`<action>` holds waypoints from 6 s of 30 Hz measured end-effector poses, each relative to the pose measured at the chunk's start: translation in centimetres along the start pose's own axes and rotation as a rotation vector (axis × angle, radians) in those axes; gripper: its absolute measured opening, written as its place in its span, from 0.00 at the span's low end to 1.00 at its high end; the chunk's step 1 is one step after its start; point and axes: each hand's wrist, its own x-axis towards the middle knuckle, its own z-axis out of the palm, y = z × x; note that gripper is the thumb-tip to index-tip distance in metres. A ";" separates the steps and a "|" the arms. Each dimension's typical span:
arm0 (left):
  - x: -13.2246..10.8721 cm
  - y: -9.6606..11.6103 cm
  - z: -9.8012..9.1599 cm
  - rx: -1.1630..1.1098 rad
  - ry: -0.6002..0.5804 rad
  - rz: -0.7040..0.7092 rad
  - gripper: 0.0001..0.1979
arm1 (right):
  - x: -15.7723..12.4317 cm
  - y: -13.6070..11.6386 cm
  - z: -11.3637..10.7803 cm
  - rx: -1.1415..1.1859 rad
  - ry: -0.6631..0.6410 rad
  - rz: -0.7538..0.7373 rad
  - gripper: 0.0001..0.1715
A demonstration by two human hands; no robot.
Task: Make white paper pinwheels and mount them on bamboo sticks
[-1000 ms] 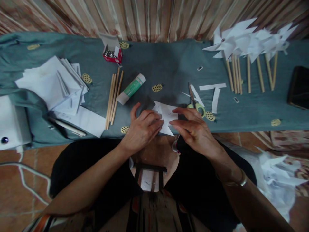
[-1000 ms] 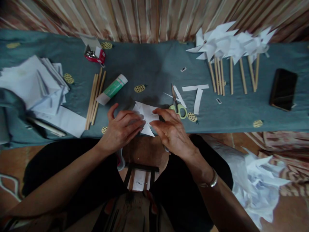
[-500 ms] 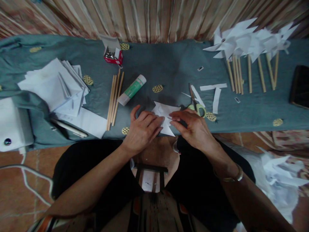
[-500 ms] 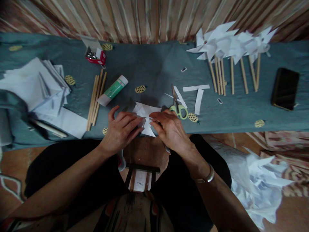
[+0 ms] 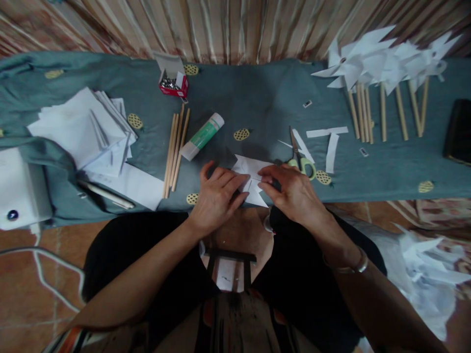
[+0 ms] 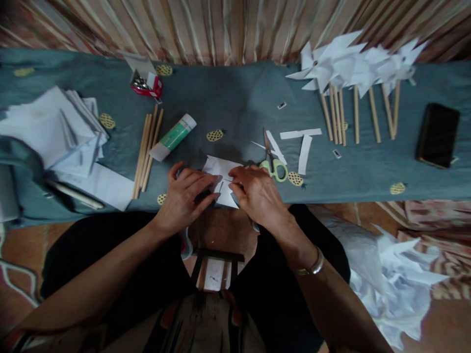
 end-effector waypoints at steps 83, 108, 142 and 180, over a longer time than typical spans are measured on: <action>1.9 0.3 0.0 -0.122 -0.039 -0.198 0.10 | 1.1 -0.7 0.8 -0.149 -0.084 0.061 0.08; 1.5 -0.2 0.5 -0.073 -0.024 -0.064 0.09 | 1.1 -0.8 0.7 -0.157 -0.086 0.048 0.07; 0.8 0.8 0.0 0.129 -0.101 0.033 0.15 | -1.1 -1.2 -0.8 -0.209 0.042 -0.111 0.18; -0.7 1.1 0.6 0.003 -0.109 -0.043 0.21 | -2.4 -1.1 2.1 -0.129 0.014 -0.056 0.25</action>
